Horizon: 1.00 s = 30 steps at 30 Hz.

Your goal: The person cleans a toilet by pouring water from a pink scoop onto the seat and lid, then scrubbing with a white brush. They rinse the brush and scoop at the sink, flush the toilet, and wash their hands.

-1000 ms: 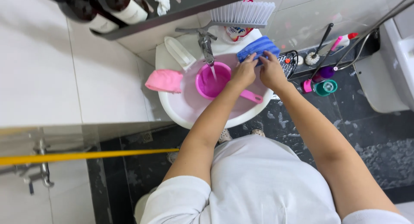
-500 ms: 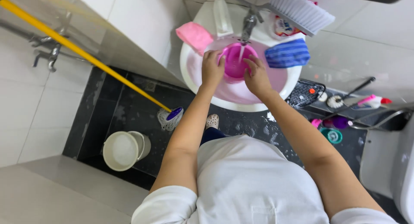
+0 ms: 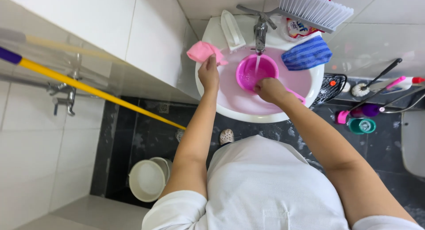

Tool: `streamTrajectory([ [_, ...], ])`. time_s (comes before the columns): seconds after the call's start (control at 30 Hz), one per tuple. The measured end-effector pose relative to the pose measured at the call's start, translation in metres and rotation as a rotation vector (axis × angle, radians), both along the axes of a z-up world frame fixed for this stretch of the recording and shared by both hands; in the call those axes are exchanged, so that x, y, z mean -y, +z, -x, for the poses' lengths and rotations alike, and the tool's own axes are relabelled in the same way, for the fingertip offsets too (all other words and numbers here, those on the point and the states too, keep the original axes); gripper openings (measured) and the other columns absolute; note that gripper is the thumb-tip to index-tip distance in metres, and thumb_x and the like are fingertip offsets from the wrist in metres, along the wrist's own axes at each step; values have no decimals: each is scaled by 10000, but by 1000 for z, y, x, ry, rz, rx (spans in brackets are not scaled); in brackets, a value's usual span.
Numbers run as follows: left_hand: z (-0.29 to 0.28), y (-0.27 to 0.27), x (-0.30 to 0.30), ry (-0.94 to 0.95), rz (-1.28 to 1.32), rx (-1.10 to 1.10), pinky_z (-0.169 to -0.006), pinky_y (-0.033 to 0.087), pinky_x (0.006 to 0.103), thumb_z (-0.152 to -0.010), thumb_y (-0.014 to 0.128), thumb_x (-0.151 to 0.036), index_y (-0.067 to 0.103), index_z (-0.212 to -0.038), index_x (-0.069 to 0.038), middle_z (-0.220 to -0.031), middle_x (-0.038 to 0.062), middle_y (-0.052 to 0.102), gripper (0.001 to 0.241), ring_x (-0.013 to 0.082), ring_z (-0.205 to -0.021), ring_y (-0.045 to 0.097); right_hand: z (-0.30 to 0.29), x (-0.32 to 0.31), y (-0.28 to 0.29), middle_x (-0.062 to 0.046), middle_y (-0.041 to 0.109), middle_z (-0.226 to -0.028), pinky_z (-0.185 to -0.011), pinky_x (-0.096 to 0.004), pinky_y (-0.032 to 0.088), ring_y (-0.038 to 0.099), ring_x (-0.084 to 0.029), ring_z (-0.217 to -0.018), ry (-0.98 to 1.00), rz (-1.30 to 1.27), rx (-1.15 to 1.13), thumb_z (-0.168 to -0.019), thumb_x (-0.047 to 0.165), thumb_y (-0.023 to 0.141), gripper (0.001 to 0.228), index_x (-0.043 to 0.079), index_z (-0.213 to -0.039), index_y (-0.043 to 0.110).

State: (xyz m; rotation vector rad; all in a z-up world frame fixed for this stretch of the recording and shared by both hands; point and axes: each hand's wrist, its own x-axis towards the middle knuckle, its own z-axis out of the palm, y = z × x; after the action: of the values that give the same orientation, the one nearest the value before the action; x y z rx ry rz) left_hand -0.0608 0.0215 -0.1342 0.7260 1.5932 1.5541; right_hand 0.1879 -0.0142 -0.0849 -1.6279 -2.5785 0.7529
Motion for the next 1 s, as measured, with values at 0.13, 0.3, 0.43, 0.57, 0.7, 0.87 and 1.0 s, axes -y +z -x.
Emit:
streamTrajectory([
  [0.13, 1, 72, 35, -222, -53, -100, -634, 449, 271, -1065, 637, -256, 806, -1102, 16, -811, 101, 691, 322, 135, -692, 590, 1, -24, -30, -193, 714, -969, -858, -512, 533, 681, -405, -918, -154, 4, -140, -1007, 228, 615, 216, 68, -1020, 760],
  [0.3, -14, 103, 47, -701, -365, 209, -785, 565, 240, -1014, 656, -195, 719, -998, -44, -920, 8, 715, 164, 75, -868, 680, 7, -29, 4, -37, 666, -1263, -832, -419, 566, 681, -239, -1044, -652, 766, -1115, -904, 20, 553, 522, 195, -1395, 523],
  [0.43, -20, 105, 38, -919, -419, 302, -820, 499, 246, -1042, 679, -136, 700, -958, -28, -915, -5, 654, 138, 71, -859, 598, 2, -6, 38, -153, 630, -1330, -910, -420, 583, 679, -261, -1117, -668, 848, -1322, -1069, 187, 544, 437, 56, -1485, 511],
  [0.57, -22, 130, 33, -997, -484, 553, -895, 469, 257, -1049, 667, -100, 653, -942, -33, -987, -6, 627, 127, 74, -928, 558, -1, 15, 81, -181, 587, -1395, -1018, -449, 556, 629, -301, -1219, -594, 758, -1678, -1085, 402, 543, 556, 42, -1503, 470],
  [0.7, -17, 163, 35, -988, -572, 618, -947, 452, 252, -1066, 657, -98, 650, -972, -27, -1035, -2, 623, 118, 81, -984, 564, 0, 27, 117, -106, 468, -1538, -1156, -390, 428, 494, -249, -1416, -274, 352, -1313, -986, 424, 713, 771, 123, -1585, 335],
  [0.87, -25, 105, 22, -935, -484, 540, -949, 474, 259, -1070, 647, -102, 692, -1039, -7, -1046, 33, 666, 109, 93, -992, 603, 19, 29, 132, -123, 566, -1346, -1020, -384, 505, 582, -249, -1237, -341, 245, -970, -864, 241, 741, 781, 94, -1526, 355],
  [1.0, -31, 81, 20, -909, -141, 128, -837, 535, 283, -990, 668, -137, 650, -1186, -61, -1018, 43, 695, 211, 117, -878, 644, 5, 16, 66, -236, 726, -971, -838, -433, 572, 734, -352, -882, -565, -22, -306, -960, 130, 620, 305, 18, -1232, 697],
])
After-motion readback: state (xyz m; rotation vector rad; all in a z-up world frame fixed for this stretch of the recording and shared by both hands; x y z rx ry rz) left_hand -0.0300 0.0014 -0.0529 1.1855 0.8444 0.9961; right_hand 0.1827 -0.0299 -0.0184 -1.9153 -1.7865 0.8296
